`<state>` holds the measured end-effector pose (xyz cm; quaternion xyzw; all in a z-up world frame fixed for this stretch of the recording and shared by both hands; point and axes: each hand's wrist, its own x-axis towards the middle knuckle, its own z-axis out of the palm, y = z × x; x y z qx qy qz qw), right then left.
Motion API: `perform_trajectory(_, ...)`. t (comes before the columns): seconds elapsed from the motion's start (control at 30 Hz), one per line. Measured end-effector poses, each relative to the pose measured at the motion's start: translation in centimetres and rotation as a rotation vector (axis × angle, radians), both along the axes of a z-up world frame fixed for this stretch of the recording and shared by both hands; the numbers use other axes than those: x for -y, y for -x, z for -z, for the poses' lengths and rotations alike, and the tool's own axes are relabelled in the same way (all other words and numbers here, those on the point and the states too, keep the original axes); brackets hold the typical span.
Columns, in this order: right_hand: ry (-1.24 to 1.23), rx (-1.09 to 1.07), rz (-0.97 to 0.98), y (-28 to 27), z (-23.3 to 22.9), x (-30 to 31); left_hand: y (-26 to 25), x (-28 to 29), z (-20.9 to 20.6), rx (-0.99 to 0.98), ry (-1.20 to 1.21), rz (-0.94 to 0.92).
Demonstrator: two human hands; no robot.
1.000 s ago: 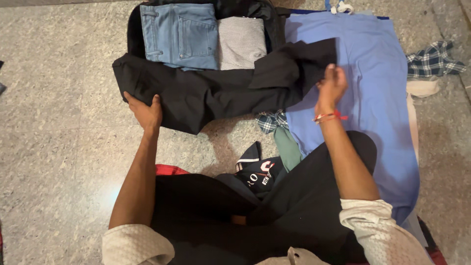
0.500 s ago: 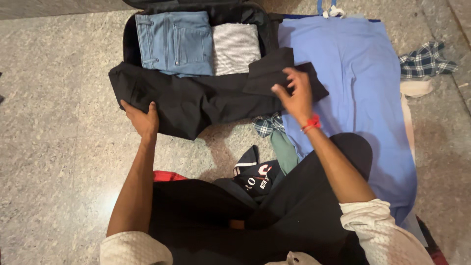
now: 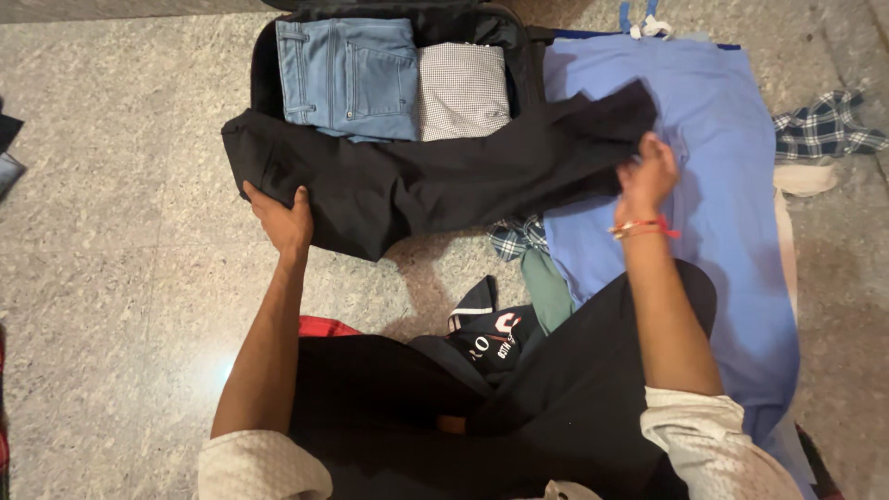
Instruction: The person folds a pair of light blue trousers and a pair of black trousers on a rug next to an open suitcase. They smooth the fabric, fold the legs, and then fold the garments in half before placing them into the suitcase.
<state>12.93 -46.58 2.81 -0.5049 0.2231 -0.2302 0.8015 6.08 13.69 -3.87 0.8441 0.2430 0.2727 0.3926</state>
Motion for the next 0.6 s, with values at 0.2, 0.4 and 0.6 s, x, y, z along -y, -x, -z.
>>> perform_trajectory(0.2, -0.366, -0.419, 0.069, -0.6, 3.1, 3.4, 0.3, 0.7, -1.5, -0.044, 0.029, -0.031)
perform_trajectory(0.4, -0.071, -0.266, -0.105, 0.4, 1.7, 0.1, 1.1, 0.2, -2.8, 0.025, -0.01, -0.14)
perform_trajectory(0.6, 0.318, -0.266, -0.086, 1.6, -1.1, -3.2, -0.3, -4.3, 0.1, 0.21, -0.083, -0.204)
